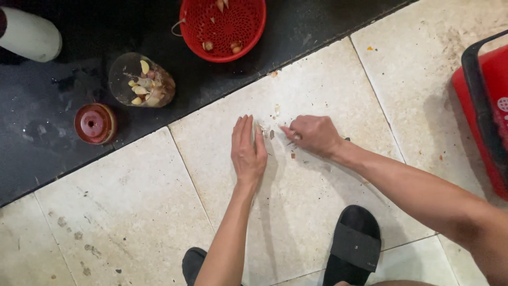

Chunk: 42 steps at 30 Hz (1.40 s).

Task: Peeling and cleaning small red onions on the floor and then washing them in a sink.

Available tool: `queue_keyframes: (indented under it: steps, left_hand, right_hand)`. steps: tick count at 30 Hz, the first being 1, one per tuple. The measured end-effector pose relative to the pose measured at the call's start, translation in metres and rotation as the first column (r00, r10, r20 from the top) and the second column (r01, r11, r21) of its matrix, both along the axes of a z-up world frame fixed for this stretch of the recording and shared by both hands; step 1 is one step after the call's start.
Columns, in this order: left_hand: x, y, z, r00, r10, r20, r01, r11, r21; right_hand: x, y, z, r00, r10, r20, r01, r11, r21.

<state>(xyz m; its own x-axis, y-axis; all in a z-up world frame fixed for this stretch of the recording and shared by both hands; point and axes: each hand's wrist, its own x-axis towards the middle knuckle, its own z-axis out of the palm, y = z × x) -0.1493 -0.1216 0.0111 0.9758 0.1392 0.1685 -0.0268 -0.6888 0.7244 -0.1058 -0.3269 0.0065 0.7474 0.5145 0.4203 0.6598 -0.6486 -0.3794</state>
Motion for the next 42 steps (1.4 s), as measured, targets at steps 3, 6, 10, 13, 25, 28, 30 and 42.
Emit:
queue_keyframes:
  steps: [3,6,10,13,25,28,30,42]
  left_hand:
    - [0.011,-0.011,-0.004,0.993,-0.1,-0.06,0.104,0.991,0.081]
    - [0.022,-0.043,-0.006,0.981,-0.097,-0.169,0.135,0.962,0.237]
    - [0.01,-0.102,-0.005,0.932,-0.289,-0.219,0.331,0.925,0.185]
    - [-0.013,-0.132,-0.004,0.814,-0.536,-0.223,0.565,0.82,0.093]
    - [0.04,-0.101,-0.009,0.334,-0.926,-0.178,0.809,0.185,0.558]
    - [0.089,-0.072,0.012,0.553,-0.794,-0.252,0.773,0.377,0.51]
    - [0.112,-0.051,0.005,0.932,-0.314,-0.183,0.361,0.858,0.365]
    - [-0.053,-0.021,0.015,0.914,-0.404,-0.034,0.404,0.915,-0.014]
  right_hand:
    - [0.007,-0.023,0.012,0.611,-0.256,-0.749,0.583,0.785,0.208]
    - [0.0,-0.065,0.002,0.296,-0.027,-0.955,0.907,0.321,0.272]
    - [-0.011,-0.091,0.025,0.252,0.258,-0.933,0.967,-0.02,0.256]
    - [-0.017,-0.11,0.018,0.31,0.326,-0.893,0.951,-0.082,0.299]
    - [-0.029,-0.148,0.016,0.372,0.272,-0.887,0.927,-0.145,0.345]
    - [-0.029,-0.15,0.013,0.366,0.343,-0.865,0.93,-0.17,0.325]
    - [-0.028,-0.14,0.027,0.336,0.316,-0.887,0.942,-0.129,0.31]
    - [-0.033,-0.133,0.02,0.351,0.338,-0.873,0.936,-0.099,0.338]
